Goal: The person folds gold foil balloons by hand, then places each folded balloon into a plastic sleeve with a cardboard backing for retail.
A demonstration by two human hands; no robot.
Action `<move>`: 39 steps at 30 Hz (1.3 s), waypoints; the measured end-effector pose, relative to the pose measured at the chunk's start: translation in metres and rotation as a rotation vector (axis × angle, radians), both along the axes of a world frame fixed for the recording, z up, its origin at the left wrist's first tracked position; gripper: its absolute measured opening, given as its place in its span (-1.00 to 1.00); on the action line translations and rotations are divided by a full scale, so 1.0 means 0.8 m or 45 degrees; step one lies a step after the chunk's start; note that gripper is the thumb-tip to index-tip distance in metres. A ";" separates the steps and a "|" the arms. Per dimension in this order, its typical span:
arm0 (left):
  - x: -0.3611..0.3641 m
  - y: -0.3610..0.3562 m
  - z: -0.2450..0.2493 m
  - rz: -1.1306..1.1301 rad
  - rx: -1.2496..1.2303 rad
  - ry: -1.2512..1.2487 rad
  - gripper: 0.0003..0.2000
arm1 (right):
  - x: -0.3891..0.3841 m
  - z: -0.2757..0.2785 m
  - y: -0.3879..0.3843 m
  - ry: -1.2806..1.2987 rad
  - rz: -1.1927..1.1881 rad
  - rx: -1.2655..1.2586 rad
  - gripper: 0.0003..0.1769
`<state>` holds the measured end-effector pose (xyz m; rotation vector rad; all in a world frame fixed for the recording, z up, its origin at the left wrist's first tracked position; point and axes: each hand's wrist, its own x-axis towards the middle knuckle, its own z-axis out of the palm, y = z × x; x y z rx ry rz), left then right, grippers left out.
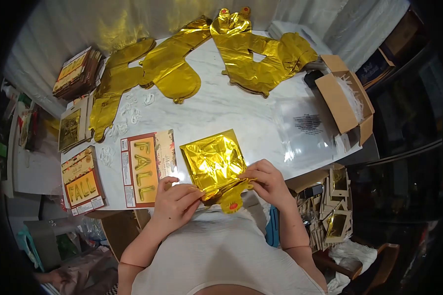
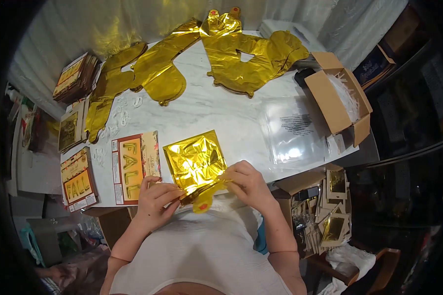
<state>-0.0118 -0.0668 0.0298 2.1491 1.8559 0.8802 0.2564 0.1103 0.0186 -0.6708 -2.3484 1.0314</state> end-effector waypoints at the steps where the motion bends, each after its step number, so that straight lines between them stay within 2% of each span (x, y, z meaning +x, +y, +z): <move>1: 0.001 0.001 0.003 0.023 0.000 -0.021 -0.72 | -0.001 0.001 0.000 0.000 -0.001 -0.001 -0.57; 3: 0.004 0.002 0.002 0.046 -0.001 -0.042 -0.75 | -0.005 0.003 -0.001 0.020 -0.035 -0.008 -0.79; 5: 0.006 0.003 -0.003 0.165 -0.022 -0.158 -0.80 | -0.011 0.004 -0.004 0.029 -0.076 0.001 -0.82; 9: 0.010 0.011 -0.001 0.247 0.058 -0.086 -0.81 | -0.024 0.006 -0.010 0.090 -0.182 0.045 -0.91; 12: 0.010 0.011 -0.011 0.310 0.057 -0.185 -0.75 | -0.031 0.007 -0.011 0.034 -0.227 0.089 -0.90; 14: 0.013 0.016 -0.008 0.397 0.023 -0.294 -0.61 | -0.041 0.004 -0.015 0.024 -0.291 0.143 -0.89; 17: 0.016 0.017 -0.020 0.479 0.007 -0.312 -0.55 | -0.054 -0.001 -0.019 -0.037 -0.398 0.250 -0.88; 20: 0.018 0.024 -0.010 0.506 -0.063 -0.346 -0.57 | -0.062 -0.007 -0.021 -0.102 -0.464 0.309 -0.86; 22: 0.020 0.026 -0.009 0.500 -0.047 -0.300 -0.57 | -0.065 -0.006 -0.022 -0.120 -0.494 0.315 -0.85; 24: 0.020 0.027 -0.009 0.492 -0.032 -0.257 -0.57 | -0.066 -0.002 -0.024 -0.214 -0.560 0.176 -0.75; 27: 0.018 0.025 -0.009 0.474 -0.133 -0.209 -0.59 | -0.067 -0.006 -0.023 -0.193 -0.607 0.138 -0.66; 29: 0.018 0.023 -0.009 0.415 -0.009 -0.104 -0.63 | -0.067 -0.006 -0.022 -0.193 -0.602 0.151 -0.65; 33: 0.019 0.023 0.014 0.275 0.046 0.047 -0.66 | -0.068 -0.005 -0.023 -0.211 -0.597 0.179 -0.63; 35: 0.026 0.035 0.018 0.036 0.117 0.059 -0.54 | -0.068 -0.003 -0.024 -0.196 -0.592 0.197 -0.63; 36: 0.029 0.043 0.023 0.031 0.117 0.059 -0.54 | -0.068 -0.002 -0.024 -0.182 -0.584 0.217 -0.63; 38: 0.032 0.058 0.031 0.028 -0.135 0.273 -0.35 | -0.068 -0.002 -0.024 -0.182 -0.588 0.212 -0.63; 39: 0.023 0.062 0.021 -0.014 -0.237 0.279 -0.28 | -0.068 -0.002 -0.024 -0.181 -0.587 0.207 -0.63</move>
